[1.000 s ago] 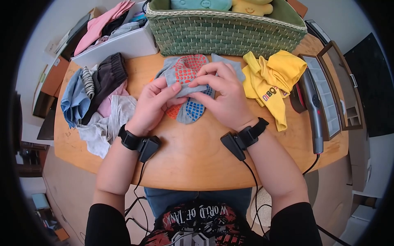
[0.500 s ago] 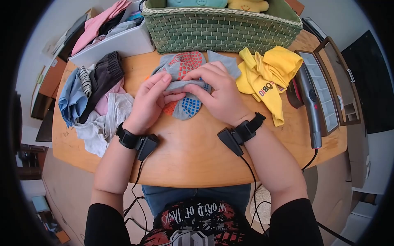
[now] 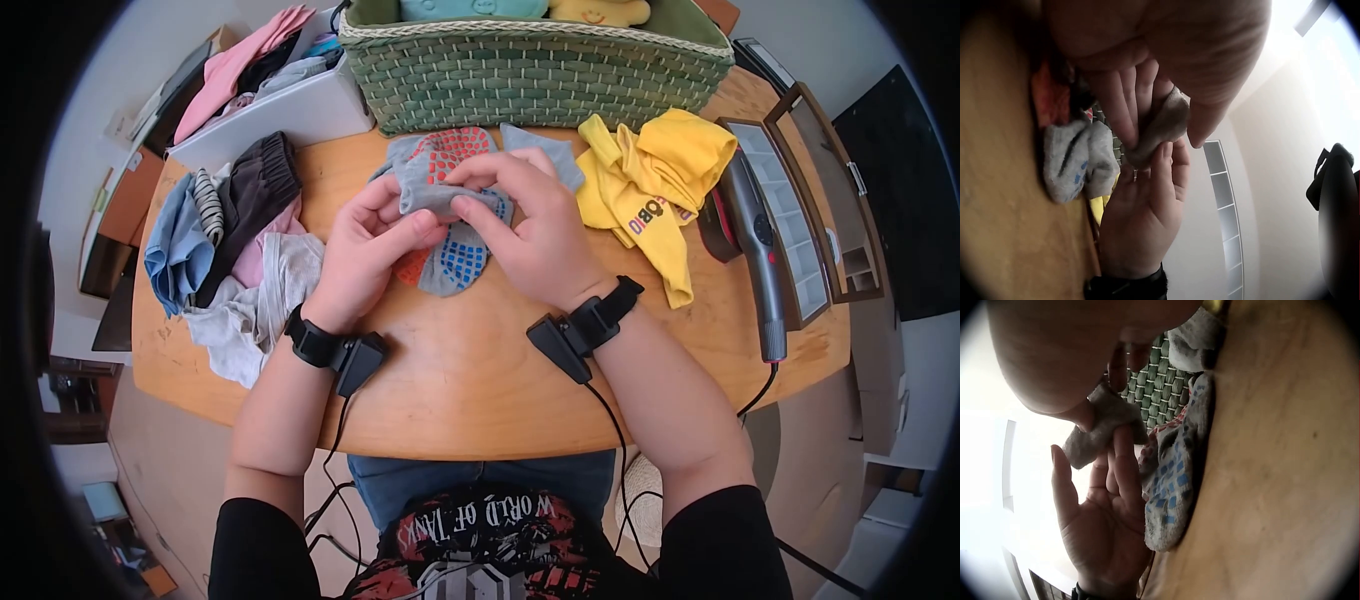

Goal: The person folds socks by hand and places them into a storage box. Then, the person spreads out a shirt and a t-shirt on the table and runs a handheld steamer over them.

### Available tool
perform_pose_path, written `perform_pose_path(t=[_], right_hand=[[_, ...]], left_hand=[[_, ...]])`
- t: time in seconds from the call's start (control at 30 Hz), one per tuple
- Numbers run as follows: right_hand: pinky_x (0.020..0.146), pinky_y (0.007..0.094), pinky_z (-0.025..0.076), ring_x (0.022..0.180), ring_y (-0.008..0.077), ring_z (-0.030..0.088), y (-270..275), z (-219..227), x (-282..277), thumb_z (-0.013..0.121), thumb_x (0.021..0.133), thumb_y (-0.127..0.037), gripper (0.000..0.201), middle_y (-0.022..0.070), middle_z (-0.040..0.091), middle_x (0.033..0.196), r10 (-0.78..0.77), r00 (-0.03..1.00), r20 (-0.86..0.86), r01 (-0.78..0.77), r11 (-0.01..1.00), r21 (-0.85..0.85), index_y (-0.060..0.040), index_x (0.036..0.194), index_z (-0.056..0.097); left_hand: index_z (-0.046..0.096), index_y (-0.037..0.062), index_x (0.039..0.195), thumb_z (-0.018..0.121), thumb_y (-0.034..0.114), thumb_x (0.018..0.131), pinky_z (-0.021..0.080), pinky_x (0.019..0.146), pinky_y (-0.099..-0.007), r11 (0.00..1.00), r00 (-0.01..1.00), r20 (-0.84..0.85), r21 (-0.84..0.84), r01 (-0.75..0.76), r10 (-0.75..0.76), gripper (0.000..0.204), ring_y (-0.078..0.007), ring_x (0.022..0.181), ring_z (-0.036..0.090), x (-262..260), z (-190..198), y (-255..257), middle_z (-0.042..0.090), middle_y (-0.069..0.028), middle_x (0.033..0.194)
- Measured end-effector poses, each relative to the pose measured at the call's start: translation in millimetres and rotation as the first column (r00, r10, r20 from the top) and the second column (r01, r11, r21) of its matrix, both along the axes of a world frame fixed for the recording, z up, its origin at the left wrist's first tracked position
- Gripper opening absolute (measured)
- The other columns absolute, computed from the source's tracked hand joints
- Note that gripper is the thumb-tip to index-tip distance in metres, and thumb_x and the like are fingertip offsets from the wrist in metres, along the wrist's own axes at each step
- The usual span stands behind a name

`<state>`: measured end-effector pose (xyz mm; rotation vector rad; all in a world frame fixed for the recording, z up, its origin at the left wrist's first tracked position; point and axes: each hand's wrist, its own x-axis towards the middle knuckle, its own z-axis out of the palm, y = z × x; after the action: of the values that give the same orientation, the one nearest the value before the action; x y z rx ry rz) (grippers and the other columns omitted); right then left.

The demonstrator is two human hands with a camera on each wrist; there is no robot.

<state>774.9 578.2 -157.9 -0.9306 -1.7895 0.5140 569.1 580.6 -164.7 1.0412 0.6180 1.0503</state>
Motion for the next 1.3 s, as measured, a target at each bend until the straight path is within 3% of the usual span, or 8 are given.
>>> perform_pose_path(t=[0.27, 0.33, 0.37, 0.53, 0.63, 0.83, 0.97, 1.3], right_hand=[[0.076, 0.0278, 0.049, 0.091, 0.0143, 0.059, 3.0, -8.0, 3.6, 0.075, 0.087, -0.006, 0.018, 0.0024, 0.064, 0.09, 0.067, 0.998, -0.002, -0.067, 0.997, -0.039, -0.0048, 0.104, 0.067], [0.071, 0.0228, 0.049, 0.087, 0.0078, 0.058, 5.5, -18.3, -1.4, 0.076, 0.09, -0.009, 0.029, -0.0013, 0.061, 0.089, 0.052, 0.941, -0.334, -0.136, 0.963, -0.234, -0.0037, 0.114, 0.062], [0.071, 0.0228, 0.049, 0.087, 0.0078, 0.058, 6.8, -19.0, -0.7, 0.076, 0.09, -0.009, 0.029, -0.0013, 0.061, 0.089, 0.052, 0.941, -0.335, -0.138, 0.961, -0.24, -0.0037, 0.114, 0.062], [0.072, 0.0205, 0.049, 0.087, 0.0043, 0.061, 8.8, -10.3, 6.9, 0.08, 0.09, -0.015, 0.037, -0.0007, 0.067, 0.102, 0.074, 0.843, -0.534, -0.438, 0.672, -0.597, -0.0021, 0.12, 0.061], [0.079, 0.0234, 0.053, 0.096, 0.0069, 0.064, 10.6, -13.2, 11.2, 0.079, 0.09, -0.012, 0.036, 0.0023, 0.069, 0.11, 0.106, 0.758, -0.644, -0.57, 0.589, -0.573, -0.003, 0.12, 0.062], [0.097, 0.0313, 0.054, 0.109, 0.0136, 0.065, 11.5, -17.2, 8.9, 0.077, 0.09, -0.006, 0.033, 0.0045, 0.068, 0.117, 0.182, 0.721, -0.669, -0.565, 0.714, -0.414, -0.0034, 0.119, 0.063], [0.097, 0.0309, 0.053, 0.108, 0.0137, 0.065, 12.0, -20.0, 7.8, 0.076, 0.089, -0.003, 0.032, 0.0047, 0.068, 0.116, 0.152, 0.712, -0.686, -0.536, 0.749, -0.39, -0.0034, 0.118, 0.063], [0.077, 0.0241, 0.054, 0.091, 0.008, 0.065, 12.8, -22.1, 11.0, 0.073, 0.093, -0.005, 0.023, 0.0017, 0.071, 0.104, 0.146, 0.707, -0.692, -0.556, 0.719, -0.417, -0.0034, 0.115, 0.067]], left_hand=[[0.055, 0.0004, 0.136, 0.066, 0.009, 0.099, 0.058, 0.092, -0.0278, 1.0, 0.993, -0.115, 0.03, -0.006, 0.009, 0.04, -0.0131, 0.109, 0.068, -2.5, -1.5, 2.6, 0.069, -0.0084, 0.122], [0.055, 0.0003, 0.136, 0.065, 0.01, 0.099, 0.058, 0.093, -0.0285, 1.0, 0.994, -0.107, 0.006, -0.009, 0.009, 0.039, -0.0137, 0.11, 0.067, -2.4, -1.6, 2.9, 0.068, -0.0086, 0.123], [0.057, 0.0014, 0.134, 0.064, 0.011, 0.1, 0.057, 0.092, -0.0284, 0.999, 0.997, -0.073, 0.032, -0.023, 0.025, 0.036, -0.0132, 0.109, 0.067, -1.3, -2.5, 3.0, 0.069, -0.0075, 0.123], [0.055, 0.0024, 0.137, 0.064, 0.012, 0.101, 0.056, 0.095, -0.031, 0.998, 1.0, 0.0, 0.064, -0.008, 0.008, 0.039, -0.0147, 0.113, 0.066, -5.8, -1.4, 0.8, 0.068, -0.0081, 0.127], [0.052, 0.0021, 0.141, 0.064, 0.011, 0.1, 0.055, 0.098, -0.0332, 0.997, 0.997, 0.047, 0.059, 0.051, -0.054, 0.044, -0.016, 0.116, 0.064, -6.9, -1.8, 1.8, 0.066, -0.0092, 0.13], [0.057, 0.0017, 0.128, 0.066, 0.01, 0.099, 0.054, 0.1, -0.0325, 0.997, 0.995, 0.067, 0.026, 0.071, -0.072, 0.032, -0.0149, 0.117, 0.063, -7.9, -7.6, 4.8, 0.066, -0.009, 0.129], [0.059, 0.0036, 0.116, 0.068, 0.004, 0.097, 0.054, 0.097, -0.0292, 0.994, 1.0, 0.013, 0.108, 0.018, -0.019, 0.021, -0.012, 0.114, 0.064, -5.4, -12.5, 6.9, 0.067, -0.0082, 0.125], [0.061, 0.0014, 0.109, 0.07, 0.003, 0.095, 0.056, 0.086, -0.0234, 0.997, 0.998, -0.032, 0.04, -0.059, 0.061, 0.016, -0.0082, 0.095, 0.069, -5.9, -1.8, 5.3, 0.075, -0.0067, 0.103]])
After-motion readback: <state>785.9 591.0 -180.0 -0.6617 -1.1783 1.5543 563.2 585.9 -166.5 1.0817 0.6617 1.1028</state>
